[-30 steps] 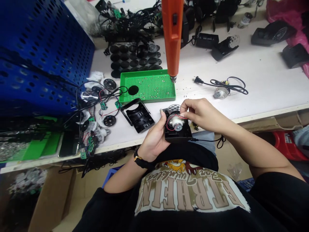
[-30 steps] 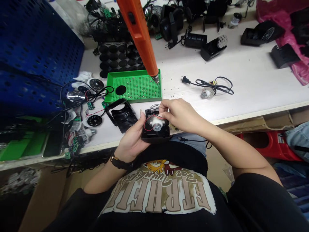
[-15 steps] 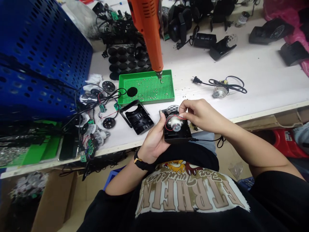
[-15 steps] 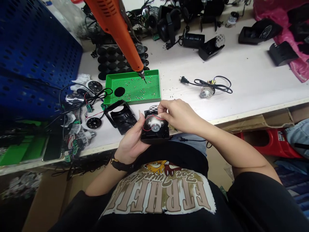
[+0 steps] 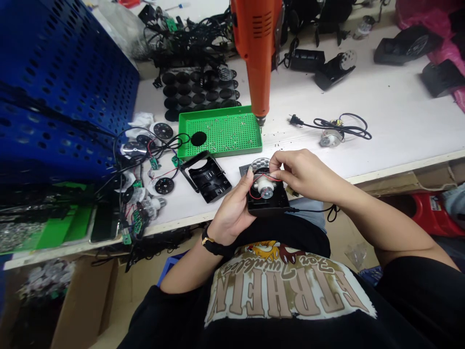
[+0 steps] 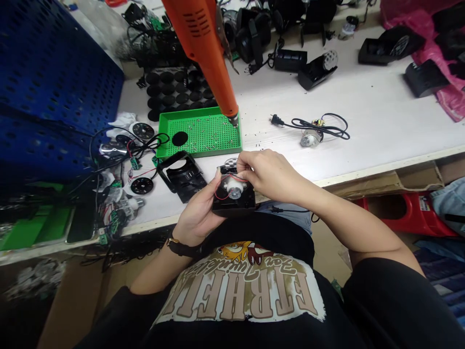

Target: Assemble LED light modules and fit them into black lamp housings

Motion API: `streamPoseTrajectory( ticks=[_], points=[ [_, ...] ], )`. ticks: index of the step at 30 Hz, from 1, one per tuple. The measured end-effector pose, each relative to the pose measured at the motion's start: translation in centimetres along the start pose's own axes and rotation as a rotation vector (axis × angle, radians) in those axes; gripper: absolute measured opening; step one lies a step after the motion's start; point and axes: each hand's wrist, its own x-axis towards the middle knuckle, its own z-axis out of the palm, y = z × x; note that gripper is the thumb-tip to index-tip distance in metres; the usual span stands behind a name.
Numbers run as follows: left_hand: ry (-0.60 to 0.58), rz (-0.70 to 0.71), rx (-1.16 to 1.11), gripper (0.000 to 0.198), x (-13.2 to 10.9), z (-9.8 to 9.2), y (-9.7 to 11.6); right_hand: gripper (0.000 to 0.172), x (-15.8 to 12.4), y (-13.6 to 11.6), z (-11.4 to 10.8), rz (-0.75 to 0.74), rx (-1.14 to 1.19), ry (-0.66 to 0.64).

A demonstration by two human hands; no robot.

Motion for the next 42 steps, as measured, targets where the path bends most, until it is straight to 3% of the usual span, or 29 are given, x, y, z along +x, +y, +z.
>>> streamPoseTrajectory(
  ticks=[19, 30, 35, 39, 42],
  points=[
    [0.034, 0.051, -0.007, 0.027, -0.3, 0.9, -0.3, 0.008, -0.3, 0.6, 0.8, -0.004, 0.118, 0.078],
    [0.023, 0.077, 0.024, 0.026, -0.1, 0.0, -0.6, 0.012, -0.3, 0.3, 1.0, -0.043, 0.067, 0.055],
    [0.013, 0.203, 0.111, 0.049, -0.9, 0.1, -0.4, 0.008, -1.1, 0.7, 1.6, -0.143, 0.363, 0.091],
    [0.058, 0.38, 0.272, 0.072, -2.1, 0.3, -0.2, 0.054, -1.9, 1.6, 3.1, 0.016, 0.762, 0.141],
    [0.047, 0.479, 0.386, 0.077, -2.6, 0.2, -0.4, 0.067, -2.1, 2.0, 4.1, 0.033, 0.928, -0.021]
  ],
)
